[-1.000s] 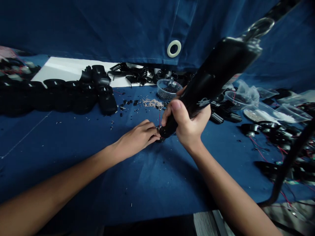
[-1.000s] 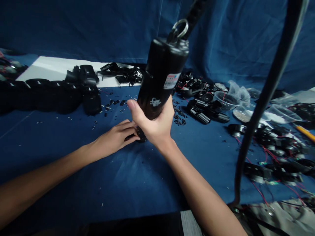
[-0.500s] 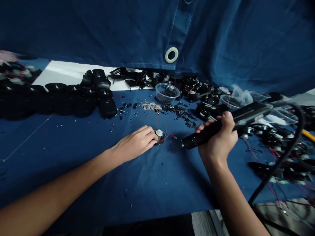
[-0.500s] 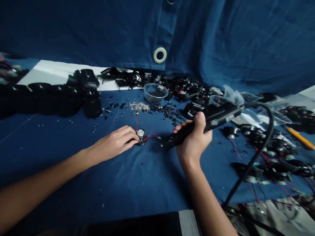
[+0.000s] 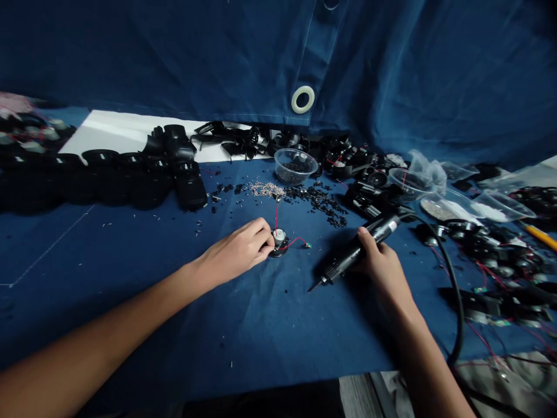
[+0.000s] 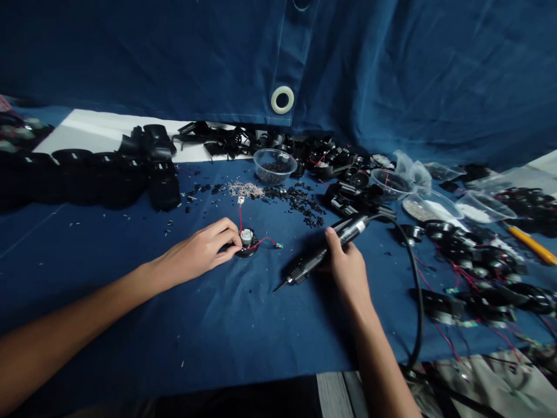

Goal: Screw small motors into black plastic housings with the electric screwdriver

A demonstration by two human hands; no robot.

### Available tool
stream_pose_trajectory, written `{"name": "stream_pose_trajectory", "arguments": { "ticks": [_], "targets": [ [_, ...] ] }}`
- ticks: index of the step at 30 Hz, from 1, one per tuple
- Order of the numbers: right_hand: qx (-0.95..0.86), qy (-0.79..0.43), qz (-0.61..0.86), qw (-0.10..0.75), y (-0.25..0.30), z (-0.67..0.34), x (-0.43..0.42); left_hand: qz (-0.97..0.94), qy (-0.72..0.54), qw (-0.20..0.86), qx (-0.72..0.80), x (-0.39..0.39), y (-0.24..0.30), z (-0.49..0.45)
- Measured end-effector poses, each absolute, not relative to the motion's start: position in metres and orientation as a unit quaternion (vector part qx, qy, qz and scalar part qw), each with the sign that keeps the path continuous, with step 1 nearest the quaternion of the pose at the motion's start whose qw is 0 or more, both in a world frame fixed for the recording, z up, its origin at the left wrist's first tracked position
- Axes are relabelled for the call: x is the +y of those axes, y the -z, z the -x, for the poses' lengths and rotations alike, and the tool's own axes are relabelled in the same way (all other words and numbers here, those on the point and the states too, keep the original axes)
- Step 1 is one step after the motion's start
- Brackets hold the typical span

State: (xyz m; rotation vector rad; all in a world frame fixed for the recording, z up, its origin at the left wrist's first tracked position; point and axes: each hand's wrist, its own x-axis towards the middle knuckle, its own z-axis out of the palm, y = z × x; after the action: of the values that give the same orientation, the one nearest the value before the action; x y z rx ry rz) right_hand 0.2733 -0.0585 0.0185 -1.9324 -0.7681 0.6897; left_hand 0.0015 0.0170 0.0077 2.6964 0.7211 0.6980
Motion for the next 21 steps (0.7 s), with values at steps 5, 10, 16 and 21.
{"name": "stream_pose_trajectory", "arguments": {
  "ticks": [5,10,16,21],
  "targets": [
    [-0.395,-0.221,0.874,0.179,-0.026,-0.278,-0.058,-0.930,-0.232,0.108,0.263,0.016,-0.011,-0.003],
    [-0.422,-0.181,0.886,0.057,-0.024,-0.276,-0.052,-0.924,-0.233,0.117,0.279,0.015,-0.011,-0.003],
    [-0.426,-0.154,0.888,0.080,-0.027,-0.274,-0.064,-0.920,-0.246,0.110,0.285,0.013,-0.004,-0.006],
    [-0.445,-0.079,0.867,0.209,-0.030,-0.272,-0.078,-0.905,-0.255,0.144,0.307,0.012,-0.006,-0.006]
  ]
}}
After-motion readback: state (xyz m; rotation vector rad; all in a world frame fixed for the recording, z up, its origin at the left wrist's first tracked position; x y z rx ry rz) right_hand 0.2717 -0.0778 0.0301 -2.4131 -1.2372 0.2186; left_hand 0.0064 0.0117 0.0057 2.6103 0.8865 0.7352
